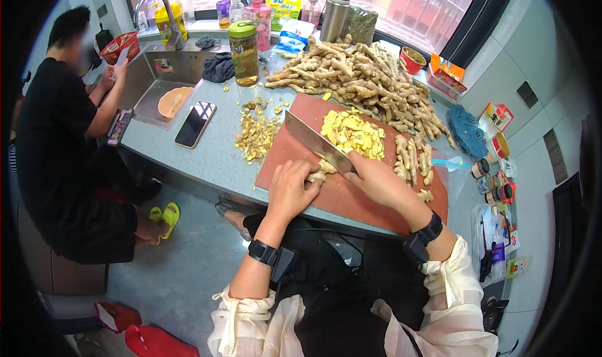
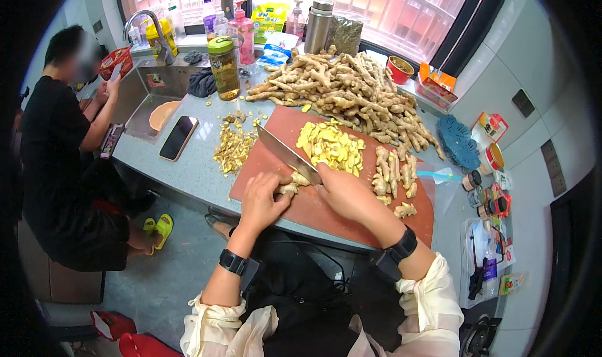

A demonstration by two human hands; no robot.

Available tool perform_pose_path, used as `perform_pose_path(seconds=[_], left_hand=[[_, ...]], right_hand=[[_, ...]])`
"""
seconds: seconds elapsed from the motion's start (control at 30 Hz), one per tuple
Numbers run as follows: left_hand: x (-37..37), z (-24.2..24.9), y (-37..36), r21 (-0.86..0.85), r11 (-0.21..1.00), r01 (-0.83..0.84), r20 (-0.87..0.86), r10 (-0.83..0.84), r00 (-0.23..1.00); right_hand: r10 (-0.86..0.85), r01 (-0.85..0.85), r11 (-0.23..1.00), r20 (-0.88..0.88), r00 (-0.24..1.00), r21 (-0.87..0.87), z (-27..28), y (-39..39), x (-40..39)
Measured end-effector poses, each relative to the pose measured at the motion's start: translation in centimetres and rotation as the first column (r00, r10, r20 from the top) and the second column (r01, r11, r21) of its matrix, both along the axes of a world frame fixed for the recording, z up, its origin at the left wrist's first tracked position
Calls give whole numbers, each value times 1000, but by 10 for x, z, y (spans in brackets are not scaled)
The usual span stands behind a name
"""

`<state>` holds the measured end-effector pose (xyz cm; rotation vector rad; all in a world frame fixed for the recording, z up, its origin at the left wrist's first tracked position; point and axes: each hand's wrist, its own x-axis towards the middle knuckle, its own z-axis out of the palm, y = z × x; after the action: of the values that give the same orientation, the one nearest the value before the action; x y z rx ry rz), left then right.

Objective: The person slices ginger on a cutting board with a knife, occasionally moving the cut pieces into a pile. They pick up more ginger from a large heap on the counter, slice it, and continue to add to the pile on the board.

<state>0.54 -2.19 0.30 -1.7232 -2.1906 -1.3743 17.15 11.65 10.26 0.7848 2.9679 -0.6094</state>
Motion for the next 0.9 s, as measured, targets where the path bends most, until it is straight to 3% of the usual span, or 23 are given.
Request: perform_pose_path(seconds=[0.53, 0.73, 0.83, 0.9], left_hand=[[0, -2, 1, 20, 1000, 11, 1, -11, 1000], [0, 1, -1, 13, 1000, 0, -6, 0, 1000], [1, -2, 0, 69, 998, 0, -4, 1, 1000], [0, -2, 1, 12, 1000, -1, 5, 1, 1000]], right_hand=[[-39, 42, 998, 46, 998, -56, 5, -2, 21], [-14, 13, 1000, -32, 999, -28, -15, 2, -7], [-21, 17, 999, -68, 997, -50, -19, 8, 1], [-59, 52, 991, -61, 996, -121, -14, 10, 12]])
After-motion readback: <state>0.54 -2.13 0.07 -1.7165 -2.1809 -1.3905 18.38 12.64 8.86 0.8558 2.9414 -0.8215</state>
